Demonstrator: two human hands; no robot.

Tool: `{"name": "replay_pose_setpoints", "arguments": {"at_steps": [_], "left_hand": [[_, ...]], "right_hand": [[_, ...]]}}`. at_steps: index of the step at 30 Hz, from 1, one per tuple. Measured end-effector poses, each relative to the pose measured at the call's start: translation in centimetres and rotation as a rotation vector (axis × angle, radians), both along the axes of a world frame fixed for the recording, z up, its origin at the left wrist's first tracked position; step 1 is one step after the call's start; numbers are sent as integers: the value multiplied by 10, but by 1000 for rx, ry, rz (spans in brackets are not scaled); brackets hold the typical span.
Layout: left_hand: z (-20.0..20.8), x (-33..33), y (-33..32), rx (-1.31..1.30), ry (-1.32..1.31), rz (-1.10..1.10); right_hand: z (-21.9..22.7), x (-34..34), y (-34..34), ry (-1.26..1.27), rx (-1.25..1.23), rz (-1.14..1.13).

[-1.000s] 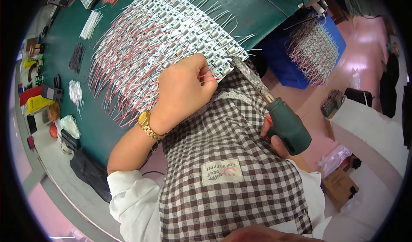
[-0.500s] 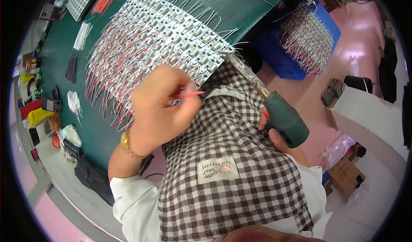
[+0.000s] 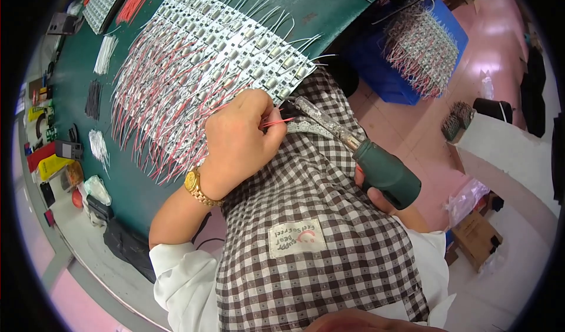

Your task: The person solders wire leads onto an LED board using a soldering iron, attaching red, black, and white wires to the board.

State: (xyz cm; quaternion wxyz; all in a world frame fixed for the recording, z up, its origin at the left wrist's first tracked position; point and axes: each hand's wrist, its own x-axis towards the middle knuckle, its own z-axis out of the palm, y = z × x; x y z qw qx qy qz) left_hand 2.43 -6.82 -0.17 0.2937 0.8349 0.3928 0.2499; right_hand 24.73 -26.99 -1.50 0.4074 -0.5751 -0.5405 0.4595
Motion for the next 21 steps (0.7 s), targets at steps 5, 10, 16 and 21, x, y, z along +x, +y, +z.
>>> {"name": "replay_pose_setpoints", "arguments": {"at_steps": [5, 10, 16, 21], "left_hand": [[3, 1, 0, 20, 44, -8], [6, 3, 3, -17, 85, -57], [6, 2, 6, -24, 135, -77], [9, 3, 10, -36, 171, -120]], "right_hand": [[4, -4, 3, 75, -92, -14], [5, -8, 3, 144, -168, -90], [9, -7, 12, 75, -145, -38], [1, 6, 9, -279, -54, 165]]}}
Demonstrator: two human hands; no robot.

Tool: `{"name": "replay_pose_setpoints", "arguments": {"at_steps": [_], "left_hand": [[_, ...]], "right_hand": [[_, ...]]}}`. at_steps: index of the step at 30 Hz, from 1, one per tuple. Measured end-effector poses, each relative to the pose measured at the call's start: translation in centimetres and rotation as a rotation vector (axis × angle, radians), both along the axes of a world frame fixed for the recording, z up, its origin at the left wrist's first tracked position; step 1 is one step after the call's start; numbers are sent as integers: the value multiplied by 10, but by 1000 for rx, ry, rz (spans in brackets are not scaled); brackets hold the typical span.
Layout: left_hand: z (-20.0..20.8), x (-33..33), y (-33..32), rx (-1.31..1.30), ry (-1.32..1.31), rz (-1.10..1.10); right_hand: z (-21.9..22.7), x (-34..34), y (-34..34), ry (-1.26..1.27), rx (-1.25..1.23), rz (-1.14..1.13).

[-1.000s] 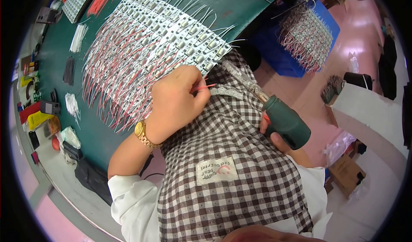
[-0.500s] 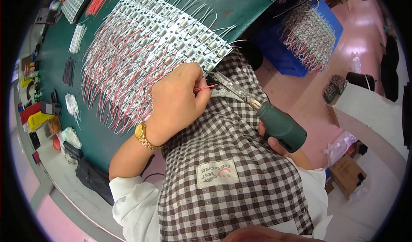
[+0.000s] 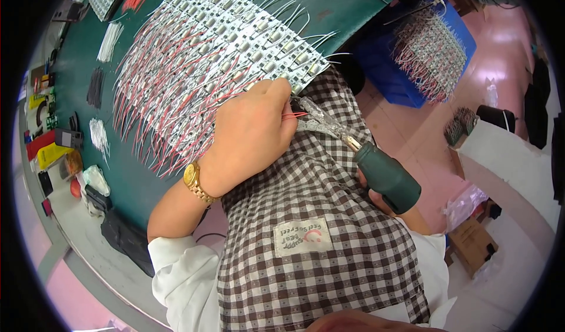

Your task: The person solders wire leads onto an LED board using a soldering iron, attaching red, black, and white wires to the board.

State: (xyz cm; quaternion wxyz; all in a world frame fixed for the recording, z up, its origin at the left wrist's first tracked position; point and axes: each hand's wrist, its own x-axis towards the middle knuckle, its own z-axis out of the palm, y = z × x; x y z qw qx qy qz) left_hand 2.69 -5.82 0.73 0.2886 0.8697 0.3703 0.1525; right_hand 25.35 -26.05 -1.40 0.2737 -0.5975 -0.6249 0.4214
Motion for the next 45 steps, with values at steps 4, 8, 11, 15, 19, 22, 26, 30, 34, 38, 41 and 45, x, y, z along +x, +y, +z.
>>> {"name": "replay_pose_setpoints", "arguments": {"at_steps": [4, 8, 11, 15, 19, 22, 26, 30, 34, 38, 41, 45], "left_hand": [[1, 2, 2, -34, 10, 5], [2, 2, 2, -23, 62, -23], [1, 2, 5, -34, 67, -23], [-3, 1, 8, -36, 45, -22], [-3, -5, 7, -19, 2, -3], [18, -22, 13, 35, 60, -32], [72, -58, 35, -123, 147, 135], [63, -52, 10, -483, -606, 167], [45, -11, -21, -993, -747, 71], [31, -11, -18, -887, -599, -146], [37, -13, -9, -999, -286, -439], [30, -18, -26, -876, -589, -215]], "right_hand": [[1, -3, -4, 115, -132, -119], [12, -2, -3, 106, -122, -222], [27, -1, 17, 505, -439, -221], [5, -4, 9, 518, -99, -329], [1, -20, 23, 622, 36, -407], [-6, -10, 32, 638, 45, -377], [3, -17, 66, 821, 160, -382], [22, -48, 105, 1082, 189, -243], [42, -87, 124, 1292, 52, -222], [43, -93, 127, 1249, 98, -36], [38, -89, 127, 1244, 25, 99], [40, -41, 126, 381, 112, 451]]}}
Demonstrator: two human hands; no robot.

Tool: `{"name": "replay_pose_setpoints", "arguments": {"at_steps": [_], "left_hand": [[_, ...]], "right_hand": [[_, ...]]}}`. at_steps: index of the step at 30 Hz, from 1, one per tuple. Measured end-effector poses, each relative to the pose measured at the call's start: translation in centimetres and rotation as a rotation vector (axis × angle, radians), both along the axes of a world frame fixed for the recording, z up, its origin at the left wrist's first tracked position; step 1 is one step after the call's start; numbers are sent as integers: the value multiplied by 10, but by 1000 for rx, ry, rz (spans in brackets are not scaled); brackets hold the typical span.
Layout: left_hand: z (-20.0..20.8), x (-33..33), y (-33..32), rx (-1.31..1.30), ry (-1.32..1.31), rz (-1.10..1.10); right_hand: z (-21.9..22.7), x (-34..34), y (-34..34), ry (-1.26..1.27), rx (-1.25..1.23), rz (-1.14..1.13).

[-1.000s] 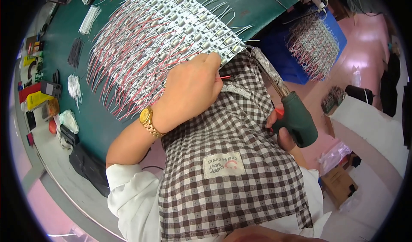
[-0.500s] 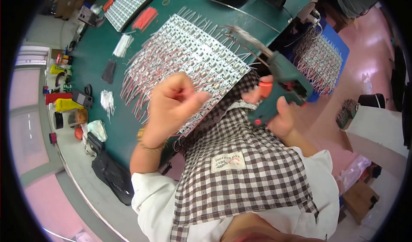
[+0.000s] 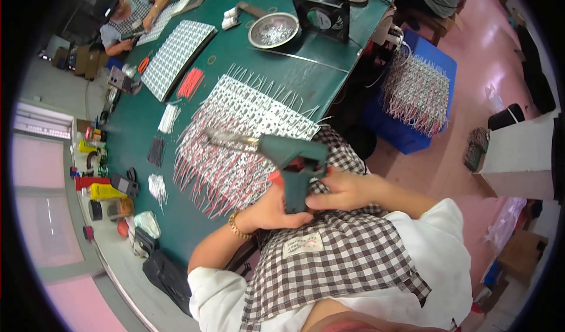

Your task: The person solders wire leads onto an LED board using a soldering iron, attaching red, black, and white wires to the board.

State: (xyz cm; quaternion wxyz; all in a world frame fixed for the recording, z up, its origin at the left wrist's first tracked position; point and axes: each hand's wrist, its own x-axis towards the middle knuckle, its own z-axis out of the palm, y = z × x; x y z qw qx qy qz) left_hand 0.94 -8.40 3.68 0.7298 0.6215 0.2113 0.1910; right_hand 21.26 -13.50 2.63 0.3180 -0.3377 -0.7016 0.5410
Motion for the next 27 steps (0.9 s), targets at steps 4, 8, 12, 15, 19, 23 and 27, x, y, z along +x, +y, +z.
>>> {"name": "replay_pose_setpoints", "arguments": {"at_steps": [4, 8, 12, 15, 19, 23, 27], "left_hand": [[-11, -32, 16, 95, 145, 98], [-24, -34, 28, 23, 20, 244], [-34, -44, 30, 79, -6, 187], [-42, -47, 27, 125, -41, 95], [-35, -34, 26, 275, 10, 19], [-39, -31, 25, 261, -5, 51], [-48, -33, 33, 236, 47, 58]], "right_hand": [[52, 75, 32, -312, -110, 257], [21, 93, 118, -476, 295, -603], [-30, 90, 175, -805, 593, -749], [-34, 92, 193, -994, 555, -718], [-30, 93, 203, -1249, 603, -582], [-22, 92, 214, -1443, 669, -388], [-9, 88, 233, -1460, 588, -254]]}}
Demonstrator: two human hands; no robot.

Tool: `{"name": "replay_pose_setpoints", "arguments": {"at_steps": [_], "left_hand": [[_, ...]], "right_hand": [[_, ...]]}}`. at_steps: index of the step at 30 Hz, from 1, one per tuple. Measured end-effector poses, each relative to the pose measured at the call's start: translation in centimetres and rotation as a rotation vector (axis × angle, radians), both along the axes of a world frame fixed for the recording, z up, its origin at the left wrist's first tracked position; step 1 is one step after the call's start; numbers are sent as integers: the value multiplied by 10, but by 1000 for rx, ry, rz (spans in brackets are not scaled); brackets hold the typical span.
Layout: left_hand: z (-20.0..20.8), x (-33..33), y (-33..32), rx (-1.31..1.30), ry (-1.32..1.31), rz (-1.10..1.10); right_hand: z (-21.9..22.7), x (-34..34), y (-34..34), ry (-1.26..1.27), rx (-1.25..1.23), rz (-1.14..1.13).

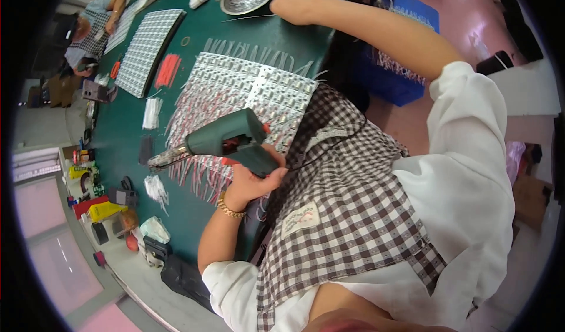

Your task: The person solders wire leads onto an LED board using a soldering iron, attaching red, black, and white wires to the board.

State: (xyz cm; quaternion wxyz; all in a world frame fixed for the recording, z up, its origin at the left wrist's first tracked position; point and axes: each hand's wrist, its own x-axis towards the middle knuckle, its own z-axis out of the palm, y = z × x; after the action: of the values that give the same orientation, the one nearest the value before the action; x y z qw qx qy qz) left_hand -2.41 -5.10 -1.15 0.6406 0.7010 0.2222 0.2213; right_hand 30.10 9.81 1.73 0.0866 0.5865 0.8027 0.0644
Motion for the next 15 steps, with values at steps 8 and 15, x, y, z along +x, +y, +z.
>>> {"name": "replay_pose_setpoints", "arguments": {"at_steps": [8, 15], "left_hand": [[-5, -3, -4, -111, -55, 38], [-3, -4, -1, -49, -18, 1]], "right_hand": [[17, -37, -13, -186, -60, -350], [-31, 49, -65, 552, 108, 108]]}}
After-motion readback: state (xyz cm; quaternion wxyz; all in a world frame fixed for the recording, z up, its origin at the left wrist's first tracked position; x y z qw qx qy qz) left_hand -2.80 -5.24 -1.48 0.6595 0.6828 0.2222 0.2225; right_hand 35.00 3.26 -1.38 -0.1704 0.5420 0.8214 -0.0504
